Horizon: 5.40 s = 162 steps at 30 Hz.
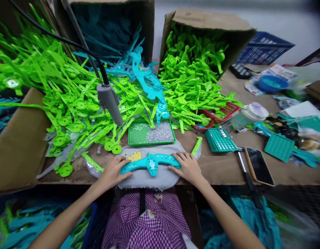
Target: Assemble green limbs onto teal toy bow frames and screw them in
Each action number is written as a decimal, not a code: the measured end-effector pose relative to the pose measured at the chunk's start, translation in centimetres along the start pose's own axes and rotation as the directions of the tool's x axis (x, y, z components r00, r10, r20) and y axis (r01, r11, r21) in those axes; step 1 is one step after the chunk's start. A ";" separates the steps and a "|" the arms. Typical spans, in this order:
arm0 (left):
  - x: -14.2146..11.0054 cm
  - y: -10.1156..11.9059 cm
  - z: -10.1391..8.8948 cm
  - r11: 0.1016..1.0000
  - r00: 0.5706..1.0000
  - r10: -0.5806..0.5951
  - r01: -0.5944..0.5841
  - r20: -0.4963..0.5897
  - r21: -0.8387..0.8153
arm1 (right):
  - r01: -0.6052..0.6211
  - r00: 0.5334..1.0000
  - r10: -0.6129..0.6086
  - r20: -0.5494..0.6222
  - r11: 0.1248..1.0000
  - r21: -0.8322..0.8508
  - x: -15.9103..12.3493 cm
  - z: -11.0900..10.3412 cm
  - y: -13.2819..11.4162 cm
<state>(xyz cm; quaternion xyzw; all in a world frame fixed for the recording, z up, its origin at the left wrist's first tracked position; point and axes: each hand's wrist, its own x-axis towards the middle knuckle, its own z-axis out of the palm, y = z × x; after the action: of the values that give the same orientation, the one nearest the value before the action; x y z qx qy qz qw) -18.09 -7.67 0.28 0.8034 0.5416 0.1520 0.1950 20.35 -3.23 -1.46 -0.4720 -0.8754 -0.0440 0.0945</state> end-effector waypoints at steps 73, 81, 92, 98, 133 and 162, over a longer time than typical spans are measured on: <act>-2.3 1.3 1.5 0.826 0.859 0.324 -0.052 -0.397 0.562 | -0.102 0.238 0.949 -0.208 0.237 0.966 1.9 -3.9 8.7; -3.2 2.9 1.5 0.887 0.885 0.285 -0.098 -0.368 0.452 | -0.348 0.910 0.372 -0.182 0.926 0.147 -6.3 -7.8 4.8; -3.0 5.0 -0.1 0.946 0.936 0.095 0.021 -0.339 0.322 | -0.228 0.974 0.227 0.023 0.972 0.061 -5.6 -7.2 5.5; -3.2 5.3 -0.2 0.951 0.930 0.119 -0.007 -0.347 0.309 | -0.139 0.988 0.129 0.087 0.983 0.118 -4.2 -6.9 1.4; 1.2 2.2 0.6 0.993 0.994 0.048 -0.036 0.100 -0.110 | -0.084 0.970 0.023 0.242 0.966 0.244 -1.8 -1.7 4.3; -8.6 3.0 3.9 0.022 0.440 -0.897 -0.043 -0.038 -0.999 | -0.582 0.641 -0.130 0.756 -0.724 0.369 2.7 0.1 -24.0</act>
<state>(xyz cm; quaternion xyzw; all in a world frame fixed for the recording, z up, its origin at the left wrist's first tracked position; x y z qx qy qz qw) -17.07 -17.26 -2.01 0.1110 0.5957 0.6610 0.4426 -1.12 -14.19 -0.74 -0.3961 -0.1518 0.8660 0.2646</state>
